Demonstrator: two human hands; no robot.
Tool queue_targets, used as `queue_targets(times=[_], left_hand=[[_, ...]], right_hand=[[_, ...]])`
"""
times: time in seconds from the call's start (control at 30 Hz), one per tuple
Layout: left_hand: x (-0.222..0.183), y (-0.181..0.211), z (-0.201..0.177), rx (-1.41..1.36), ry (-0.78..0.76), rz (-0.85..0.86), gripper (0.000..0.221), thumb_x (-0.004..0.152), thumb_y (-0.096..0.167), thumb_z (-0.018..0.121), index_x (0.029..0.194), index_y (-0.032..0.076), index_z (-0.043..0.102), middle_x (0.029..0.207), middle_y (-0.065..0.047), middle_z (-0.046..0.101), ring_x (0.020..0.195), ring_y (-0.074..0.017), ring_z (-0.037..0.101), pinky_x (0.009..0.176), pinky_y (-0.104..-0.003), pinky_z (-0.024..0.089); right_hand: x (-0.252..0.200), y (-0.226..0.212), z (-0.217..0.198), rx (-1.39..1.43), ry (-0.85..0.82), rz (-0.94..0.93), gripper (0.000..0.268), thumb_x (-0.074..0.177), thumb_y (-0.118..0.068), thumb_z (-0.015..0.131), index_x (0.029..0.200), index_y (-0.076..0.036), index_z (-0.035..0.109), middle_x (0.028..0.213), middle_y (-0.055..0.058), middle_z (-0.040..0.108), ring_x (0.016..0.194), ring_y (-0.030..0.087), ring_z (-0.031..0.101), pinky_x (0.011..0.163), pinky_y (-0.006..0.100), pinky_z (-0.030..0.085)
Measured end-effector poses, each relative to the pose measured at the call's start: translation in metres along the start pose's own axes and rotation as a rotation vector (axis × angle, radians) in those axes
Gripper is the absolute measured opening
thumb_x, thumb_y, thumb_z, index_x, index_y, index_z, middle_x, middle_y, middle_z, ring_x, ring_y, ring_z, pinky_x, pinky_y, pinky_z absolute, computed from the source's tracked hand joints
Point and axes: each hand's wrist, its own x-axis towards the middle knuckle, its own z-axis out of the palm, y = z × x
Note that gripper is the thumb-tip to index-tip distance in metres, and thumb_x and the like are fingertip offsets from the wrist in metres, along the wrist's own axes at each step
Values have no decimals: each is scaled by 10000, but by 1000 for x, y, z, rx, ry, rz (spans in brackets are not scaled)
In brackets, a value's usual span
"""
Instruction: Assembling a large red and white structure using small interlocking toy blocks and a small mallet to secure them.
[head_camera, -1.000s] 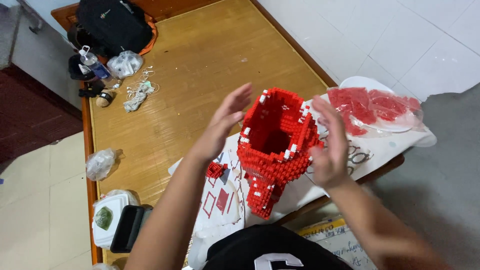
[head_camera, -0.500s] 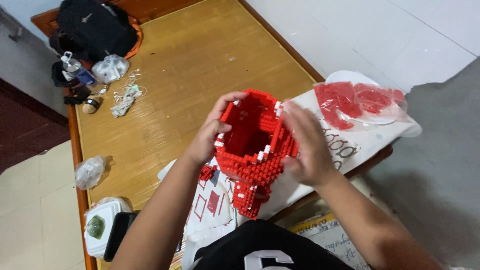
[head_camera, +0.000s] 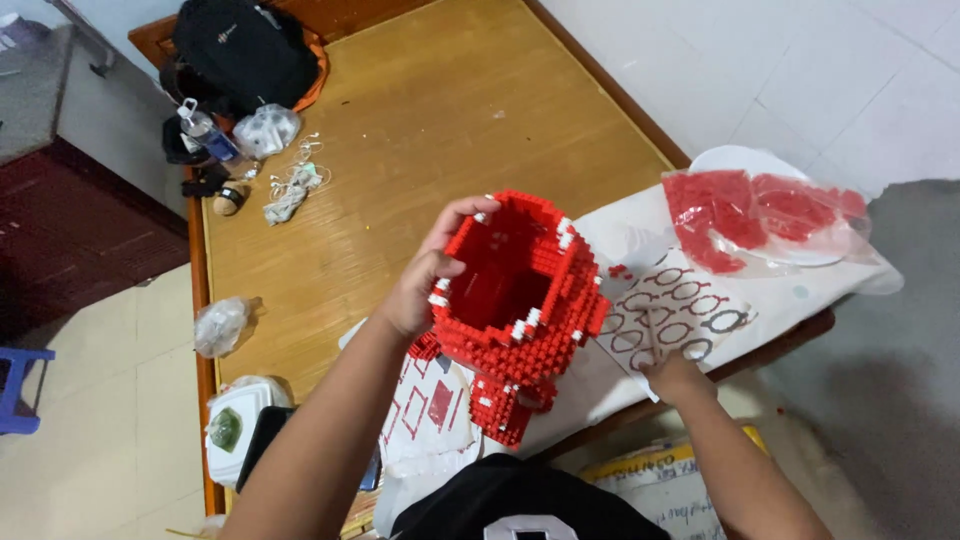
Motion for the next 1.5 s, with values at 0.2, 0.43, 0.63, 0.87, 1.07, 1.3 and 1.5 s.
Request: queue_targets(times=[0.2,0.43,0.63,0.87,1.07,1.3,1.5], left_hand=[[3,0,-10,107,-25,-6,784,684,217,494,1436,-3,459,1408,-173,471,1312,-297,454,1164,-438,388],[5,-2,-16,114,-40,-27,799,657,182,503,1431,-14,469,1420,-186,469,1334,-316,456,1165,-442,397],[9,-2,-22,73,-62,-8,787,678,162,512,1445,-2,462,1433,-151,481,1335,-275,479,1161,-433,408],[25,62,10,639,-221,58,538,900,307,536,1388,81,548,1404,-141,525,1410,-282,392,1198,-470,310],[30,99,61,1142,-532,143,610,1011,519,481,1493,145,463,1624,-225,316,1540,-401,253,1200,-653,198],[-51,57,4,524,351,303,289,1040,363,501,1174,124,593,1140,-55,622,967,-139,582,730,-273,468],[-160,-64,-40,254,557,-974,366,926,312,378,1111,84,597,1038,-97,576,803,-219,510,627,-345,426]], right_hand=[[4,6,-3,-142,21,-105,405,1007,-285,487,1237,29,601,911,176,708,848,326,746,569,391,573],[3,9,5,-89,124,-51,479,1083,-366,385,1151,17,664,955,206,735,948,364,746,667,461,591],[-60,-27,-27,986,355,-52,183,976,-201,354,886,-125,493,626,-61,321,443,112,373,370,205,208],[-186,-50,-53,1295,50,-72,126,1010,-96,445,996,-36,555,722,45,465,586,120,444,455,201,282],[-216,16,-21,1246,-144,-331,168,969,0,513,935,37,674,657,145,628,502,196,534,399,295,393],[-295,-36,-23,835,-195,-271,104,767,100,706,795,118,804,590,221,798,428,232,668,422,345,597],[-326,-64,15,761,72,-219,91,634,-26,831,562,27,850,771,198,898,509,201,781,490,327,618]])
